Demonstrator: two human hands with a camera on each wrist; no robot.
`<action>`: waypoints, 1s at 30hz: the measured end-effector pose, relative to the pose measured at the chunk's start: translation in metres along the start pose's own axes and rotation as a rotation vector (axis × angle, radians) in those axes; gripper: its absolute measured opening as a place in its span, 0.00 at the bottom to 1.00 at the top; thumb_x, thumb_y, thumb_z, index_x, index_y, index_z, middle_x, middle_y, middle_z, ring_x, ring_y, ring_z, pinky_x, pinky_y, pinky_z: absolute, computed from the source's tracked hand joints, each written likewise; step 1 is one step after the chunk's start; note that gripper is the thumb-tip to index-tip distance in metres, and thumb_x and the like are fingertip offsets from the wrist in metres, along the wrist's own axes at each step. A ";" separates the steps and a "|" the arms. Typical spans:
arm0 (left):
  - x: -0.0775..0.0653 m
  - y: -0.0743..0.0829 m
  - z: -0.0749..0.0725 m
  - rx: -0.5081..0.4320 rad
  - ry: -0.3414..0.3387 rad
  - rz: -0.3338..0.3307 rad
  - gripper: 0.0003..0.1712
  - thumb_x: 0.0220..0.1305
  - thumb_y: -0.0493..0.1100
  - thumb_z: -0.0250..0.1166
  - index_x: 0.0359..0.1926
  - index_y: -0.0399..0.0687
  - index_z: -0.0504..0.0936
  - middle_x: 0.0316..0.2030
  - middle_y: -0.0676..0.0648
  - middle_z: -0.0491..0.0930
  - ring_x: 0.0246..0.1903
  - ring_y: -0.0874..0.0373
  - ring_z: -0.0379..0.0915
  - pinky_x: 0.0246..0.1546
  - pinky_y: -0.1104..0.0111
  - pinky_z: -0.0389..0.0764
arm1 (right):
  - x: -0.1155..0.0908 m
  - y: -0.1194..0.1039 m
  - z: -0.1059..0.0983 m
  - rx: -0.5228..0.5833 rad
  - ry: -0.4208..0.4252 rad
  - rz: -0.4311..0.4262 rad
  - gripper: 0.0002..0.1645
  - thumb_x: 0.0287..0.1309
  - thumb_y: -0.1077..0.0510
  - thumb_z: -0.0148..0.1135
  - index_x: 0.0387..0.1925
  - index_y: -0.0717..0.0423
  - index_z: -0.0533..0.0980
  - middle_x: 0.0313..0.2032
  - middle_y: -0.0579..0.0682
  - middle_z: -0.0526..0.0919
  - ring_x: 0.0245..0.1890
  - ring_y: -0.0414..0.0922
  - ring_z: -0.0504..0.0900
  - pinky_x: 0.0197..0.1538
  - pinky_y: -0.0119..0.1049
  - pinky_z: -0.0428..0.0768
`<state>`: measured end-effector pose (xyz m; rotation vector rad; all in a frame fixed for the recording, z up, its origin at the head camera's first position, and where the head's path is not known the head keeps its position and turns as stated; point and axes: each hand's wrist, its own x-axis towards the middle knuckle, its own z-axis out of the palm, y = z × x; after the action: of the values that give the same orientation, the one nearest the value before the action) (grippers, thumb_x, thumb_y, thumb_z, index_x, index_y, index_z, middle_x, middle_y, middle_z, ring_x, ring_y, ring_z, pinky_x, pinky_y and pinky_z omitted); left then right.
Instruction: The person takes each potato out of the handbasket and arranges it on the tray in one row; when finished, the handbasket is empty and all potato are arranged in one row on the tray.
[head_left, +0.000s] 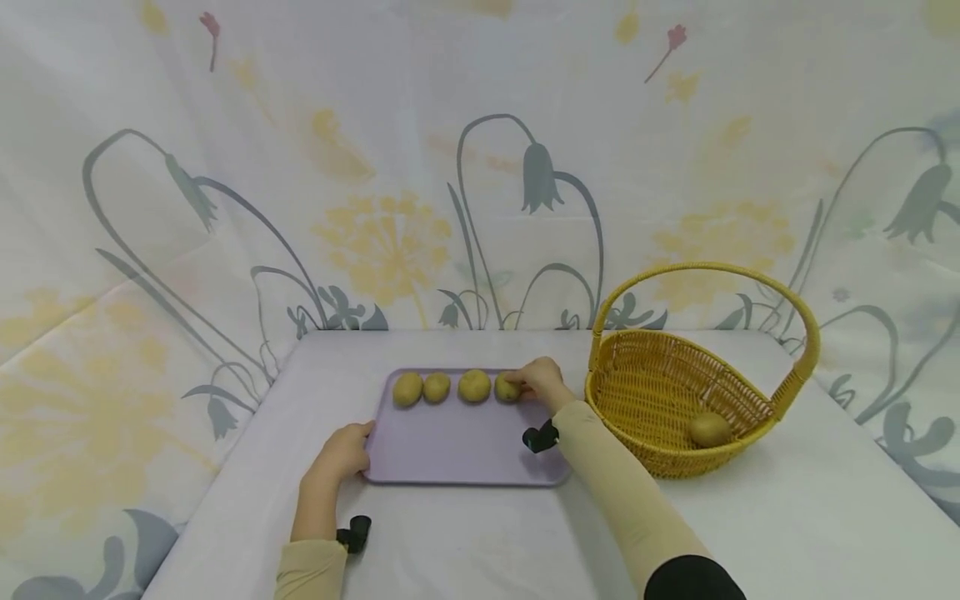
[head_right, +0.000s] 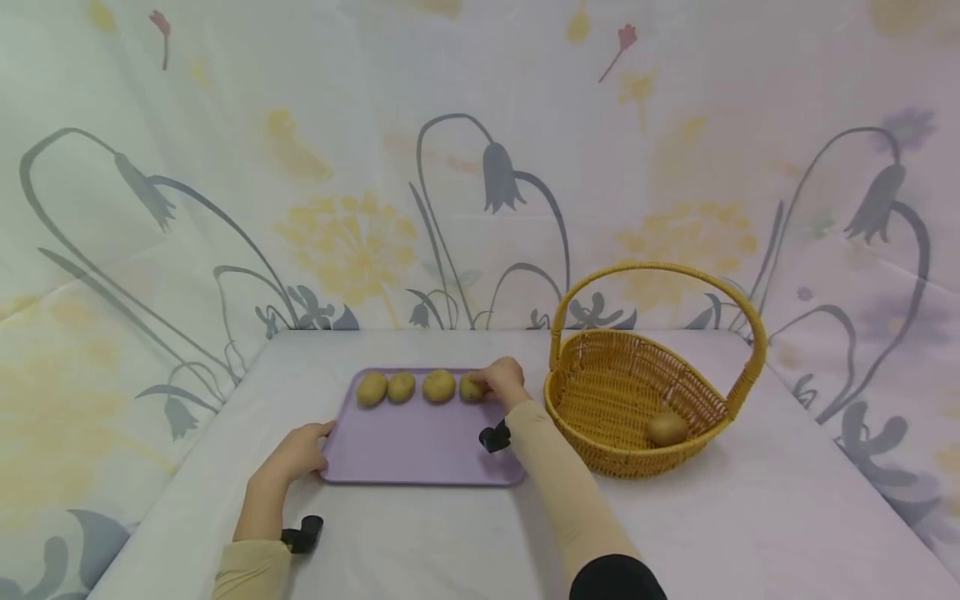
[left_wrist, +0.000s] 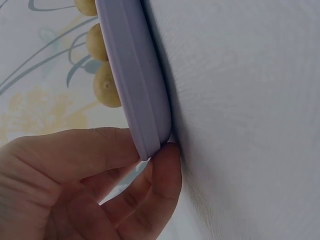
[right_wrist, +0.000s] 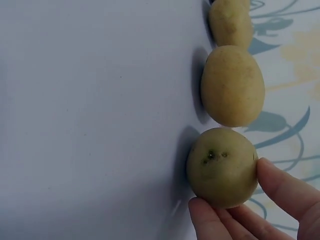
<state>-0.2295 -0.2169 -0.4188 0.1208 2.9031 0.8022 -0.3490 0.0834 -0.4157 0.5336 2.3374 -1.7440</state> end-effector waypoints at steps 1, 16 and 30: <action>0.000 0.000 0.000 0.000 -0.001 -0.001 0.38 0.37 0.22 0.57 0.58 0.24 0.66 0.55 0.25 0.68 0.39 0.44 0.69 0.32 0.62 0.72 | 0.001 -0.001 0.000 -0.013 0.003 0.006 0.25 0.41 0.66 0.70 0.43 0.73 0.72 0.32 0.56 0.76 0.22 0.43 0.77 0.33 0.35 0.81; 0.000 0.001 0.002 0.020 -0.008 0.021 0.38 0.36 0.23 0.58 0.57 0.23 0.67 0.54 0.25 0.68 0.41 0.44 0.69 0.40 0.57 0.72 | -0.030 -0.016 -0.031 -0.093 -0.130 -0.102 0.25 0.50 0.60 0.65 0.49 0.70 0.75 0.52 0.64 0.76 0.50 0.54 0.78 0.47 0.38 0.78; 0.000 0.002 0.000 0.019 -0.029 0.027 0.38 0.38 0.24 0.58 0.58 0.22 0.65 0.54 0.24 0.67 0.40 0.43 0.69 0.37 0.58 0.72 | -0.060 -0.011 -0.128 0.214 -0.524 -0.120 0.29 0.63 0.63 0.50 0.63 0.72 0.59 0.61 0.67 0.64 0.51 0.48 0.77 0.57 0.41 0.71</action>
<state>-0.2293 -0.2153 -0.4179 0.1726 2.8886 0.7711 -0.2891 0.1915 -0.3471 -0.0456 1.8636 -1.9110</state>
